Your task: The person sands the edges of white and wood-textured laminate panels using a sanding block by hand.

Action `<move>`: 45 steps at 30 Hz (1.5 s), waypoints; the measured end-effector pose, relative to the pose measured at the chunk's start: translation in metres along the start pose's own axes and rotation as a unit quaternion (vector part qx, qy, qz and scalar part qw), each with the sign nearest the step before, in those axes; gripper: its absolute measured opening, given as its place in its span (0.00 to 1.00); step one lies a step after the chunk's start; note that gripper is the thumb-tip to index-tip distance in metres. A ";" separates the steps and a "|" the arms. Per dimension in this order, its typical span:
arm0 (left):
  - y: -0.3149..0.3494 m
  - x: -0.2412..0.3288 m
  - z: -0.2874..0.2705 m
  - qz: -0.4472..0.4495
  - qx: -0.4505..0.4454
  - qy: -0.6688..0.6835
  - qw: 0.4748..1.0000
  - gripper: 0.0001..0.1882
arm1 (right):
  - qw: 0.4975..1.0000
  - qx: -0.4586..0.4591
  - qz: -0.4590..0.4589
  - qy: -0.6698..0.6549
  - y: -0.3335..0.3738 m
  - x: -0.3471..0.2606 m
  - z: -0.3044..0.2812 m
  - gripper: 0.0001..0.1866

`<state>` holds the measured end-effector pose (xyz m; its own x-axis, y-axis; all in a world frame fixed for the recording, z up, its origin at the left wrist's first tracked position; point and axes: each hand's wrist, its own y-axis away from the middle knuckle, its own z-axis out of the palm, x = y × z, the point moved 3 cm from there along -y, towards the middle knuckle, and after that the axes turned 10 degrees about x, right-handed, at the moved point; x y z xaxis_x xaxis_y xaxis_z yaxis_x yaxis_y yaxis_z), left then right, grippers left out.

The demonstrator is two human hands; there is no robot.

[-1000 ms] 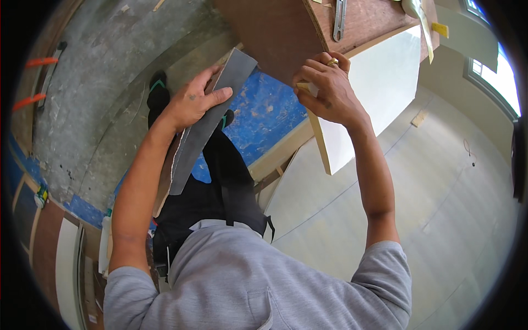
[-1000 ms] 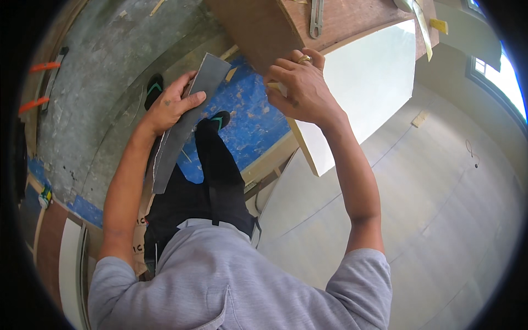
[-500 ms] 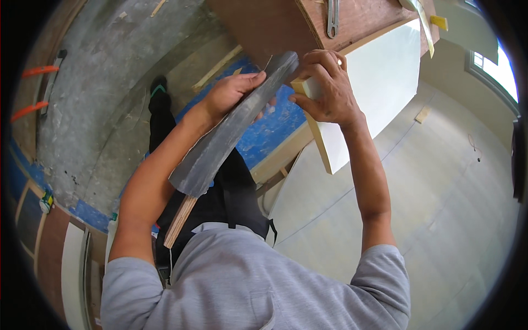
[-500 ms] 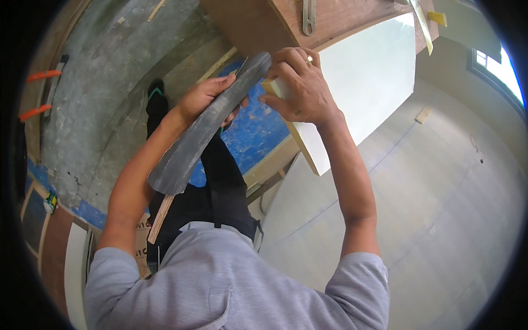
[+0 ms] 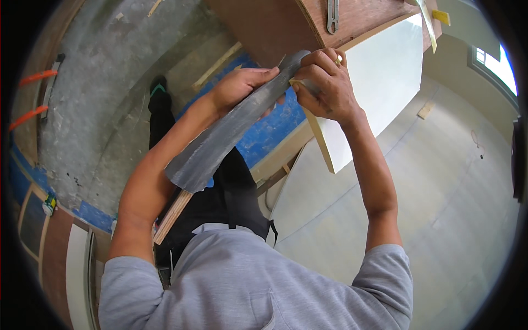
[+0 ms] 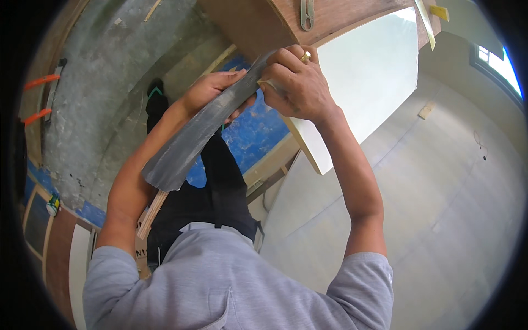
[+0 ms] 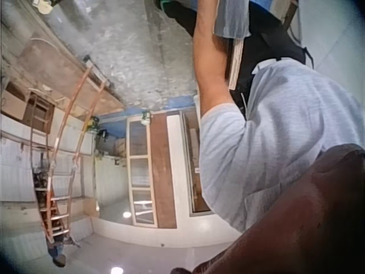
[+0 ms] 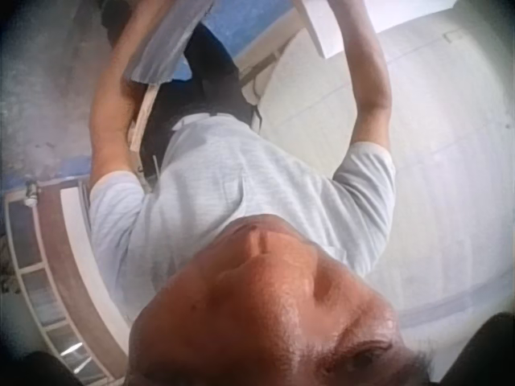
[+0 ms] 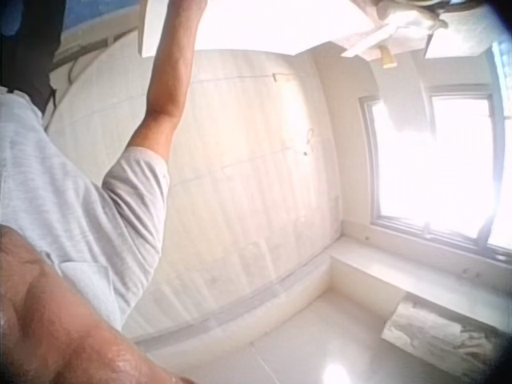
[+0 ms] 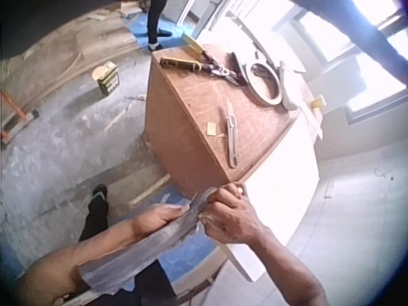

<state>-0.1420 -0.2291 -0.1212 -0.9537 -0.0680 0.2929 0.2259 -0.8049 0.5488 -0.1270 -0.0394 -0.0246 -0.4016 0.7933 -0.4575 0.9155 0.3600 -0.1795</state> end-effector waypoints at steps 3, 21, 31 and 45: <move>-0.004 -0.003 -0.003 0.014 -0.032 0.004 0.999 0.24 | 1.000 -0.004 0.003 0.010 -0.002 -0.002 0.001 0.13; -0.003 -0.002 0.004 -0.064 0.015 0.014 0.998 0.25 | 1.000 -0.009 0.019 0.009 -0.002 -0.001 -0.001 0.13; -0.008 -0.001 0.003 -0.076 -0.019 -0.006 0.997 0.26 | 0.999 -0.006 0.044 -0.007 0.001 0.000 -0.003 0.15; -0.005 0.015 -0.001 -0.059 -0.014 -0.053 0.997 0.22 | 1.000 0.013 0.021 -0.011 -0.001 0.004 -0.004 0.16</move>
<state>-0.1572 -0.2267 -0.1207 -0.9465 0.0908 0.3097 0.1057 -0.8194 0.5634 -0.1294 -0.0345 -0.0225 -0.3619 0.7964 -0.4846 0.9322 0.3130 -0.1819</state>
